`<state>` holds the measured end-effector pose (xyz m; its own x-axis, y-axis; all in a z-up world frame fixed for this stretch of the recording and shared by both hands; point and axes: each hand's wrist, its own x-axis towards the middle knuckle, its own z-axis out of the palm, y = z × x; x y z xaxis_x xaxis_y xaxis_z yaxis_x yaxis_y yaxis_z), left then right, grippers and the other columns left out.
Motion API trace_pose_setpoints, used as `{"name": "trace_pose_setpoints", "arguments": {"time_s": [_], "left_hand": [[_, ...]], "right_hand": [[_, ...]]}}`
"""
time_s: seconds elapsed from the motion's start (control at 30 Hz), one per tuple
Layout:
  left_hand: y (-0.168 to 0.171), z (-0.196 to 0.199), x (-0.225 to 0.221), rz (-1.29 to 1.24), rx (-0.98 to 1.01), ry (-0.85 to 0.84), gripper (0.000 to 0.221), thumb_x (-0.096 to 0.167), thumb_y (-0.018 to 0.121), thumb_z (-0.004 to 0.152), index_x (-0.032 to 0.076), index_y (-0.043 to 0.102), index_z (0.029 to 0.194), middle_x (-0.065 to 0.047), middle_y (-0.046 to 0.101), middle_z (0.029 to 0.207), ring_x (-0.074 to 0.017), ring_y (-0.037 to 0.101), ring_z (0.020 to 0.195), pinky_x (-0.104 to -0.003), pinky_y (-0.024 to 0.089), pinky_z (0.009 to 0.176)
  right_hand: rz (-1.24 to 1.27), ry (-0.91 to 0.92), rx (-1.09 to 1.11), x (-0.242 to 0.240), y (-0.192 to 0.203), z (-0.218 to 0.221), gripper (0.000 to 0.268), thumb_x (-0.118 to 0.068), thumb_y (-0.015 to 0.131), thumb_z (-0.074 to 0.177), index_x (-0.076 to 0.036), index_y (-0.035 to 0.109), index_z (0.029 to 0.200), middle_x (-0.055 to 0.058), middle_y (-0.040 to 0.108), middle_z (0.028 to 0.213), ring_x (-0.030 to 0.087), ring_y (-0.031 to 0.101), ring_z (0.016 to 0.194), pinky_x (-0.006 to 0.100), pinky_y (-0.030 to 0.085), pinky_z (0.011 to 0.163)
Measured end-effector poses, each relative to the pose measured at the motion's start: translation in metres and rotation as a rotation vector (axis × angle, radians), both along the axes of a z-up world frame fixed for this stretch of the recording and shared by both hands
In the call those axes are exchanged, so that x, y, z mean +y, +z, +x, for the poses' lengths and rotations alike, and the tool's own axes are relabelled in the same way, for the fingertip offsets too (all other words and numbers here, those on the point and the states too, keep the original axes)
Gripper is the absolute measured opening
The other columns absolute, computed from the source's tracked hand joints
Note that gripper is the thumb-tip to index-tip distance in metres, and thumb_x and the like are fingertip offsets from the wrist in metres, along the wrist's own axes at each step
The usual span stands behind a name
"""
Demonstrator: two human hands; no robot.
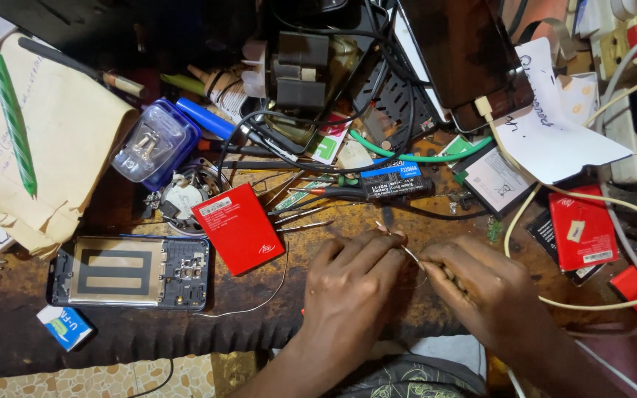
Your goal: Soldering thin electrical wires together on a cluttered electronics repair workbench.
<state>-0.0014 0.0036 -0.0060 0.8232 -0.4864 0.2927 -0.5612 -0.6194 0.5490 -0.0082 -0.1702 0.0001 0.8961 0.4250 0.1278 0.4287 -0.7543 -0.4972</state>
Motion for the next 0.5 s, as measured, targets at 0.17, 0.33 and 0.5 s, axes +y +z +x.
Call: {"name": "trace_pose_setpoints", "arguments": {"time_s": [0.17, 0.33, 0.5], "left_hand": [[0.001, 0.000, -0.001, -0.010, -0.018, 0.029, 0.041, 0.013, 0.062, 0.051, 0.005, 0.057, 0.091, -0.008, 0.061, 0.101, -0.0259, 0.057, 0.097, -0.035, 0.036, 0.066], [0.001, -0.001, 0.001, -0.002, 0.041, -0.019, 0.083, 0.021, 0.072, 0.015, 0.004, 0.055, 0.095, -0.009, 0.060, 0.105, -0.0273, 0.055, 0.101, -0.036, 0.036, 0.068], [0.000, 0.000, 0.000, -0.007, -0.032, 0.026, 0.048, 0.018, 0.065, 0.042, 0.006, 0.057, 0.088, -0.007, 0.062, 0.102, -0.0247, 0.058, 0.095, -0.034, 0.036, 0.066]], "right_hand": [[0.057, 0.022, 0.005, 0.001, 0.003, 0.002, 0.009, -0.003, 0.057, 0.078, -0.005, 0.056, 0.086, 0.006, 0.058, 0.078, 0.018, 0.057, 0.068, 0.027, 0.044, 0.066], [0.071, 0.041, 0.033, -0.002, 0.001, 0.001, 0.012, -0.003, 0.057, 0.077, -0.005, 0.057, 0.089, 0.007, 0.059, 0.081, 0.018, 0.058, 0.071, 0.027, 0.045, 0.067], [-0.012, 0.029, 0.039, -0.008, -0.009, -0.003, 0.020, -0.005, 0.058, 0.075, -0.006, 0.059, 0.095, 0.009, 0.058, 0.081, 0.022, 0.057, 0.071, 0.030, 0.044, 0.065]]}}
